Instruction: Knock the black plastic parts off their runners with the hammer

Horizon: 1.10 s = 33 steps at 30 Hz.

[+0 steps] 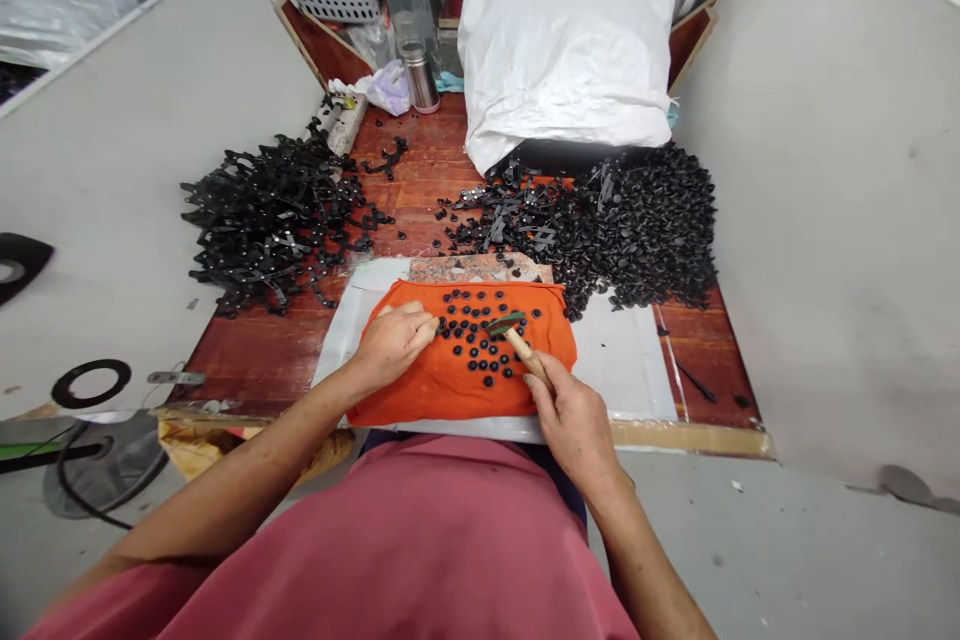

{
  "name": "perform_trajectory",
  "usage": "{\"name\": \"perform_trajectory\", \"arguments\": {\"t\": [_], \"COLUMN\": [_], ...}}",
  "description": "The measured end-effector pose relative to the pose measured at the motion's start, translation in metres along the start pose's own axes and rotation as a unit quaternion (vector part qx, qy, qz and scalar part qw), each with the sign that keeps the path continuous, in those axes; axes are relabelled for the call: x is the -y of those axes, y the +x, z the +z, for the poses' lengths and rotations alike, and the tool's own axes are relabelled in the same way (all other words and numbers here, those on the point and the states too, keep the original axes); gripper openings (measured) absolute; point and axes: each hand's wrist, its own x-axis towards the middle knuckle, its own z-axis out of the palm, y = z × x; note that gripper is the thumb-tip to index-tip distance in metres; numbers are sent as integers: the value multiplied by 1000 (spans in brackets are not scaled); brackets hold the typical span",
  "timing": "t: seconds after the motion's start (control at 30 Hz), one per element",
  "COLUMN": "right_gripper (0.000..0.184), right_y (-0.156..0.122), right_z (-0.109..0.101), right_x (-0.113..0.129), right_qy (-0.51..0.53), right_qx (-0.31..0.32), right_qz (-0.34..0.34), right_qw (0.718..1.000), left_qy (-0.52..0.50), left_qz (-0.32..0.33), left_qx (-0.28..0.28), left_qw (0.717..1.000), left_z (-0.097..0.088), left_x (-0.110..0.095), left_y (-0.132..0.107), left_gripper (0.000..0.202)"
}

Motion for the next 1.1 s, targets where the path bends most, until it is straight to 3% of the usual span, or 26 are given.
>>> {"name": "perform_trajectory", "arguments": {"t": [0.2,0.4,0.6,0.73,0.87,1.0,1.1], "right_gripper": [40,39,39,38,38,39,39], "right_y": [-2,-4,-3,-4,-6,-7,-7], "right_z": [0,-1,-2,-1,0,0,-1], "right_x": [-2,-5,-6,-8,-10,-9,-8], "right_qy": [11,9,13,21,17,13,10], "right_qx": [4,1,7,1,2,-1,-4], "right_qz": [0,7,9,12,16,13,5], "right_qw": [1000,1000,1000,1000,1000,1000,1000], "left_qy": [-12,24,0,-82,-88,-11,21], "left_qz": [1,-1,12,43,76,30,-25], "left_qx": [-84,-73,-30,-57,-99,-162,-156], "left_qw": [996,997,999,994,988,986,987], "left_z": [8,15,-2,-16,-5,16,13], "left_x": [-5,0,3,3,11,16,10], "left_y": [-2,-2,-7,-18,-32,-44,-50], "left_gripper": [23,18,18,7,10,18,23]}}
